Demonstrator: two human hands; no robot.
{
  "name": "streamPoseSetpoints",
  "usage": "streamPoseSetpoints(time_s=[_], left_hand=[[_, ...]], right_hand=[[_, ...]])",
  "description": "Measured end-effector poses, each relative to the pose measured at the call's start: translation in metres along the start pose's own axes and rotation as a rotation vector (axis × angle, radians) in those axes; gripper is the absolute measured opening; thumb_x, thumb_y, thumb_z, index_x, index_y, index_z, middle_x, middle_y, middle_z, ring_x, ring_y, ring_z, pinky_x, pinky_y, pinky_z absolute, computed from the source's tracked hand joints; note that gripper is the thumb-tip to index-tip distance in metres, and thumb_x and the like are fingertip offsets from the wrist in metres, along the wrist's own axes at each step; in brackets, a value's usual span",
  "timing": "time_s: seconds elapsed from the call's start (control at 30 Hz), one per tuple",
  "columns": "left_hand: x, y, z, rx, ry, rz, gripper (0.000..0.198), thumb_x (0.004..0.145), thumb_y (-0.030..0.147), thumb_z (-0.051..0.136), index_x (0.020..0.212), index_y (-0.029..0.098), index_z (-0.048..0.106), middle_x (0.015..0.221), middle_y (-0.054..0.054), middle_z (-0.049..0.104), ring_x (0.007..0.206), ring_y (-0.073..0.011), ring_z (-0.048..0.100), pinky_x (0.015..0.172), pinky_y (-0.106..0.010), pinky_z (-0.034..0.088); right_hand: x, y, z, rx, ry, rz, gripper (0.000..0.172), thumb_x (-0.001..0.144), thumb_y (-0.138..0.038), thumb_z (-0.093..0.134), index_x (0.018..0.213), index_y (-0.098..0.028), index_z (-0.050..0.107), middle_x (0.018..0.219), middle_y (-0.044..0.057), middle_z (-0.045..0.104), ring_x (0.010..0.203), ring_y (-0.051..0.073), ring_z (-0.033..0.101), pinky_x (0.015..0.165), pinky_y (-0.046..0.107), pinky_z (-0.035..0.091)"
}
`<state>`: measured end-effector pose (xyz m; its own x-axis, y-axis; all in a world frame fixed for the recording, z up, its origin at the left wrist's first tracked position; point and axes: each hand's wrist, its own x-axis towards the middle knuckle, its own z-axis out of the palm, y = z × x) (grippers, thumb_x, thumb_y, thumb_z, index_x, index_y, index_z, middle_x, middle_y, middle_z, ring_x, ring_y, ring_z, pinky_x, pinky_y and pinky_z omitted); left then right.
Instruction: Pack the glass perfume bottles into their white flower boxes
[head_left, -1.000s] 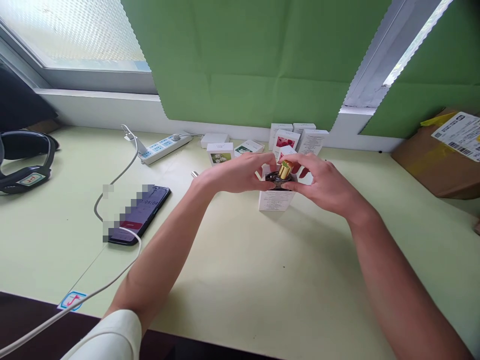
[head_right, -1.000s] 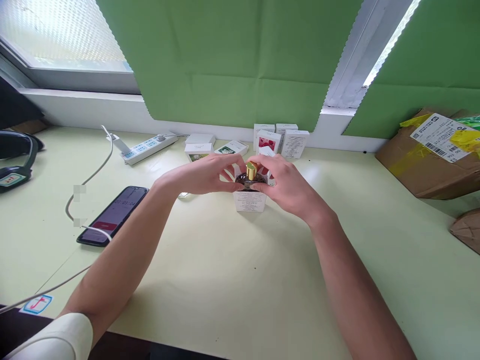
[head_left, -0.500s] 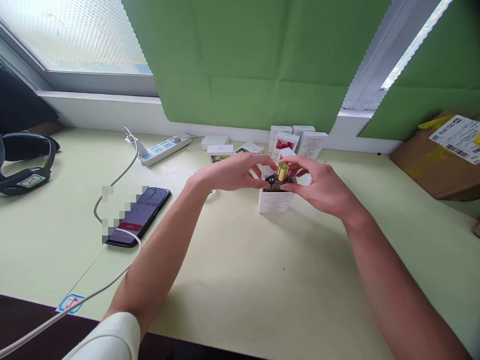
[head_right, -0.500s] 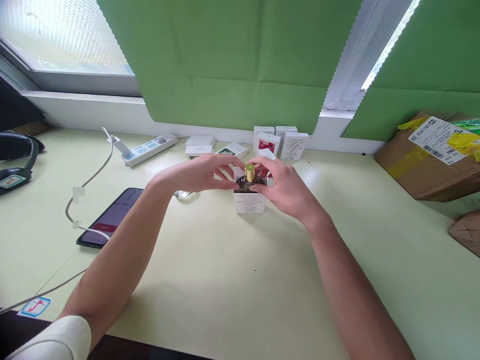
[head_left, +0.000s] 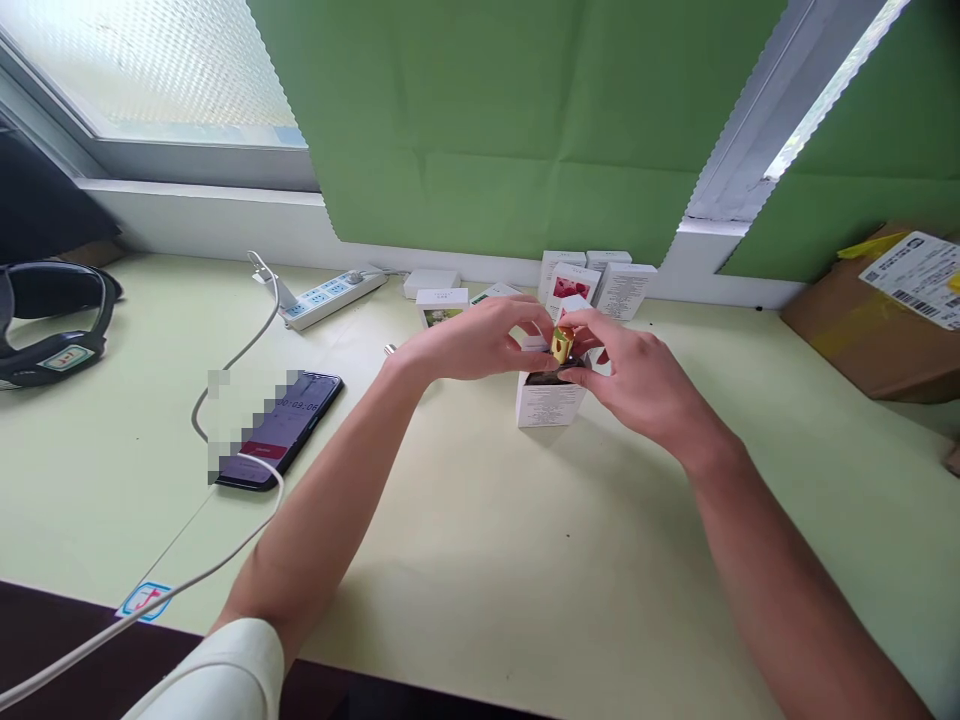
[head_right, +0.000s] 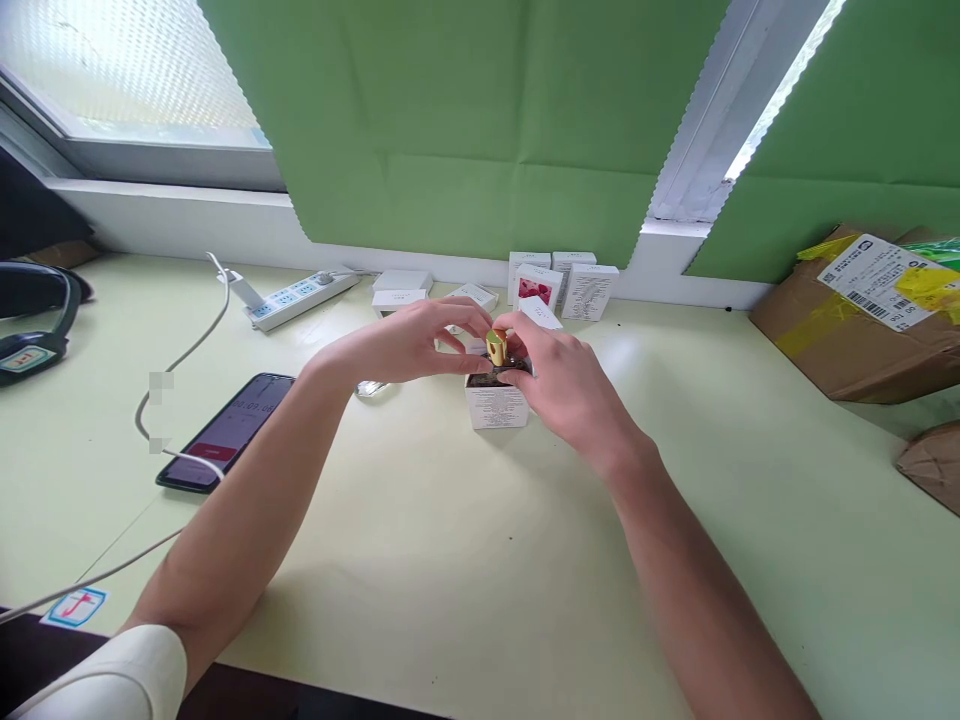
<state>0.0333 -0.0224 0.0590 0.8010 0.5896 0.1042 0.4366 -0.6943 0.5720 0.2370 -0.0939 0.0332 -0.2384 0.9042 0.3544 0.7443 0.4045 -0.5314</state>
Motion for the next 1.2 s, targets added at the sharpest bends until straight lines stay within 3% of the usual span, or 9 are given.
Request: streamPoseSetpoints(time_s=[0.17,0.33,0.6,0.7,0.83,1.03,1.2], left_hand=[[0.002,0.0,0.003,0.084,0.003,0.008,0.027,0.087,0.043,0.057,0.103,0.021,0.061,0.111,-0.006,0.059,0.097,-0.0178,0.057,0.077,-0.029,0.046],[0.004,-0.002,0.004,0.162,-0.009,0.02,0.022,0.086,0.038,0.058,0.099,0.021,0.059,0.103,-0.005,0.06,0.092,-0.0177,0.056,0.074,-0.029,0.042],[0.002,-0.002,0.003,0.15,0.015,-0.002,0.024,0.09,0.042,0.051,0.099,0.021,0.06,0.104,-0.005,0.06,0.087,-0.0172,0.056,0.069,-0.028,0.039],[-0.002,-0.001,-0.001,0.11,0.003,-0.062,0.035,0.086,0.047,0.057,0.112,0.025,0.056,0.103,-0.004,0.06,0.087,-0.018,0.058,0.069,-0.028,0.04],[-0.006,-0.002,0.0,-0.06,-0.096,-0.049,0.064,0.08,0.039,0.065,0.135,0.033,0.033,0.116,-0.004,0.059,0.092,-0.017,0.06,0.074,-0.028,0.046],[0.006,-0.013,0.021,-0.166,-0.072,-0.026,0.066,0.082,0.029,0.063,0.137,0.033,0.027,0.122,-0.007,0.057,0.095,-0.0176,0.062,0.08,-0.032,0.05],[0.011,-0.024,0.033,-0.085,-0.099,-0.064,0.074,0.082,0.033,0.064,0.14,0.031,0.02,0.115,-0.01,0.059,0.093,-0.0209,0.062,0.073,-0.032,0.051]], right_hand=[[0.001,0.002,0.007,0.057,0.042,0.0,0.038,0.081,-0.014,0.062,0.114,-0.033,0.058,0.102,-0.001,0.073,0.096,0.024,0.069,0.071,0.035,0.052],[0.003,0.005,0.008,0.121,0.001,0.028,0.034,0.082,-0.017,0.064,0.111,-0.032,0.059,0.103,-0.001,0.072,0.096,0.022,0.068,0.073,0.035,0.053],[0.004,0.005,0.011,0.139,0.033,0.042,0.035,0.081,-0.018,0.065,0.113,-0.032,0.056,0.103,-0.001,0.072,0.092,0.022,0.068,0.076,0.036,0.052],[0.004,0.006,0.011,0.176,0.082,0.022,0.038,0.084,-0.022,0.064,0.119,-0.032,0.053,0.107,0.001,0.07,0.101,0.024,0.066,0.084,0.04,0.052],[0.003,0.005,0.002,0.184,0.117,0.029,0.048,0.088,-0.026,0.06,0.132,-0.034,0.043,0.113,0.003,0.067,0.108,0.026,0.063,0.088,0.045,0.052],[0.0,0.007,-0.011,0.097,0.126,0.027,0.054,0.087,-0.021,0.062,0.134,-0.035,0.04,0.111,0.005,0.065,0.102,0.027,0.065,0.081,0.045,0.055],[-0.001,0.007,-0.026,0.212,0.269,0.015,0.057,0.087,-0.022,0.062,0.137,-0.034,0.036,0.115,0.007,0.06,0.108,0.025,0.063,0.089,0.043,0.055]])
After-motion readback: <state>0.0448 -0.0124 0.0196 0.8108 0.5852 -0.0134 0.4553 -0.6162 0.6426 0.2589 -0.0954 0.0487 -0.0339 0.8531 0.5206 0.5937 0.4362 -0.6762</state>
